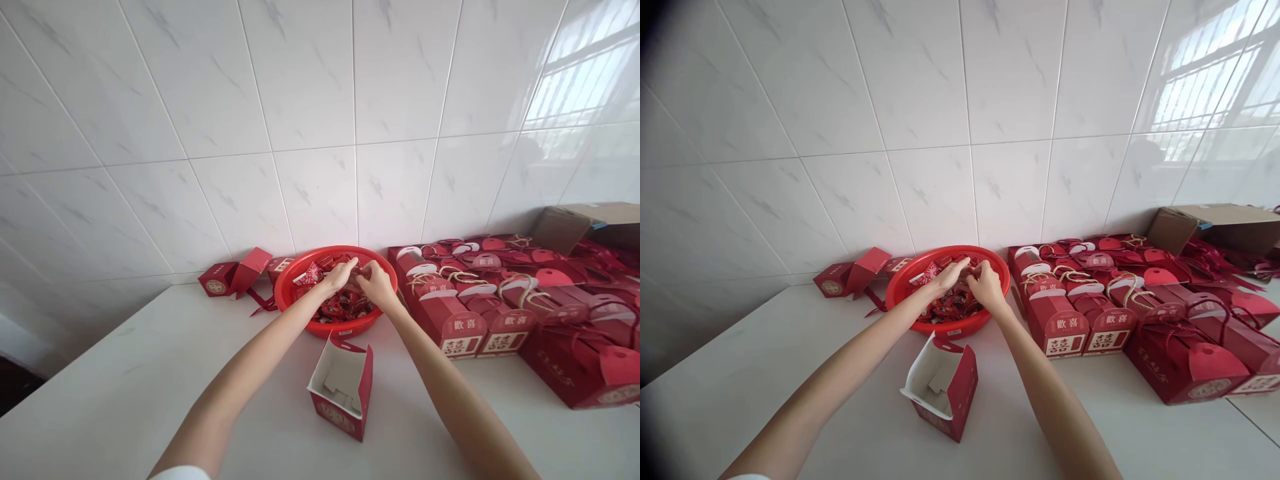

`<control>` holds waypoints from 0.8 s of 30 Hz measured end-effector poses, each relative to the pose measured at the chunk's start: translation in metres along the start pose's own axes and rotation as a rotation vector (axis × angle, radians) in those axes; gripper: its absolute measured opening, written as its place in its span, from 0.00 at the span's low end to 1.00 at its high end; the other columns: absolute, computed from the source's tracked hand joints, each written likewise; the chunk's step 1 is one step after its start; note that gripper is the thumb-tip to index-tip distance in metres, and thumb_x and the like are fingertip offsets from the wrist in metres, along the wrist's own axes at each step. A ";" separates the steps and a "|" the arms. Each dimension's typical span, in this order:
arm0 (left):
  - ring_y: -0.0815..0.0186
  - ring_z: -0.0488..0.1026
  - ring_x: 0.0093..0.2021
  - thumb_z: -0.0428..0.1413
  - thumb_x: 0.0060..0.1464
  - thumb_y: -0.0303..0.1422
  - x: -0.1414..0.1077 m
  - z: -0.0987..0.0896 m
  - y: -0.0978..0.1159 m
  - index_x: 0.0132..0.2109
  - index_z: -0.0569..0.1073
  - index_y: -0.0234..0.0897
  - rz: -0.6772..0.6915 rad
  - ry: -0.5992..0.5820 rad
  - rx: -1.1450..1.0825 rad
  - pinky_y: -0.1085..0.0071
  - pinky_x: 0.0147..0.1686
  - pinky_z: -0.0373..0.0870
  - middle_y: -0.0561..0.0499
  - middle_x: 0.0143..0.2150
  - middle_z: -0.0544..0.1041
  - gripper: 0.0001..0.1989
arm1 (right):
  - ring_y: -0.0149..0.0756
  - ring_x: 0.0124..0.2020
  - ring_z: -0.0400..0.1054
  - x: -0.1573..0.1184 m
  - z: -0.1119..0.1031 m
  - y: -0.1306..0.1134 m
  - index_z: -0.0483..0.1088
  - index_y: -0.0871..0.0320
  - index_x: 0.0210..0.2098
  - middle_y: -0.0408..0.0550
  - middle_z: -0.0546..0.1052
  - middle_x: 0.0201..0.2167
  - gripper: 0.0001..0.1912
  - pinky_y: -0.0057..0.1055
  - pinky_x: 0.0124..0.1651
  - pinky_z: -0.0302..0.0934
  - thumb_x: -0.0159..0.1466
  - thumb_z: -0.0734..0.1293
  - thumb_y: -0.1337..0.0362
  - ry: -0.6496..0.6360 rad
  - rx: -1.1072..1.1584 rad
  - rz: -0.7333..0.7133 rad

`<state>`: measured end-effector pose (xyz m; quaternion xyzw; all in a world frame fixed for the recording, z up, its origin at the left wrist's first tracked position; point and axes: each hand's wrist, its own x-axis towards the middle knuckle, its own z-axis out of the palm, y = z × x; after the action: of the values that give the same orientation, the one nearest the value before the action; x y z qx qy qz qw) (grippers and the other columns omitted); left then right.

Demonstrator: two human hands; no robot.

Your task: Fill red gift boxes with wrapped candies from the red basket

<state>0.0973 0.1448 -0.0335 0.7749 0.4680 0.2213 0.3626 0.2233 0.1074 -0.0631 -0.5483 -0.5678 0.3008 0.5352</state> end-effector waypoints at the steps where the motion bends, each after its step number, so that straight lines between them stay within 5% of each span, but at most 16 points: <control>1: 0.60 0.79 0.40 0.29 0.70 0.37 -0.002 0.000 -0.001 0.46 0.76 0.31 -0.004 -0.019 0.003 0.65 0.40 0.76 0.41 0.42 0.82 0.31 | 0.41 0.35 0.68 0.000 0.000 0.001 0.59 0.52 0.31 0.44 0.72 0.31 0.09 0.36 0.39 0.62 0.54 0.64 0.59 0.037 0.032 0.023; 6: 0.59 0.78 0.39 0.52 0.58 0.30 -0.009 0.006 -0.008 0.41 0.78 0.36 0.006 -0.191 0.115 0.67 0.41 0.74 0.47 0.37 0.81 0.10 | 0.37 0.31 0.67 0.004 -0.002 0.003 0.57 0.52 0.35 0.44 0.70 0.31 0.08 0.32 0.33 0.62 0.58 0.58 0.56 0.157 0.206 0.111; 8: 0.58 0.77 0.38 0.59 0.48 0.27 -0.010 0.007 -0.010 0.39 0.79 0.38 0.045 -0.293 0.220 0.67 0.40 0.72 0.50 0.34 0.80 0.09 | 0.36 0.32 0.67 0.005 -0.002 0.003 0.56 0.52 0.34 0.44 0.70 0.31 0.08 0.31 0.34 0.64 0.57 0.59 0.57 0.184 0.270 0.120; 11: 0.56 0.77 0.39 0.59 0.48 0.27 -0.010 0.007 -0.013 0.42 0.79 0.39 0.109 -0.361 0.391 0.67 0.39 0.71 0.50 0.37 0.81 0.12 | 0.36 0.33 0.68 0.006 -0.001 0.001 0.56 0.52 0.33 0.42 0.71 0.30 0.09 0.31 0.36 0.65 0.55 0.60 0.57 0.202 0.343 0.116; 20: 0.53 0.77 0.50 0.51 0.58 0.25 -0.002 0.000 -0.026 0.50 0.75 0.35 0.106 -0.099 0.412 0.61 0.51 0.72 0.43 0.49 0.81 0.14 | 0.37 0.31 0.65 0.004 -0.001 -0.001 0.58 0.52 0.27 0.44 0.71 0.27 0.07 0.32 0.36 0.62 0.55 0.62 0.58 0.215 0.448 0.071; 24: 0.53 0.76 0.56 0.55 0.60 0.29 0.003 -0.001 -0.028 0.53 0.75 0.37 0.155 0.091 0.243 0.60 0.56 0.71 0.43 0.54 0.80 0.15 | 0.35 0.29 0.62 0.004 0.000 -0.002 0.61 0.53 0.26 0.42 0.70 0.26 0.09 0.31 0.32 0.59 0.55 0.62 0.55 0.235 0.474 0.076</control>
<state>0.0826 0.1557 -0.0543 0.8360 0.4461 0.2254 0.2263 0.2239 0.1106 -0.0601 -0.4597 -0.3945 0.3794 0.6993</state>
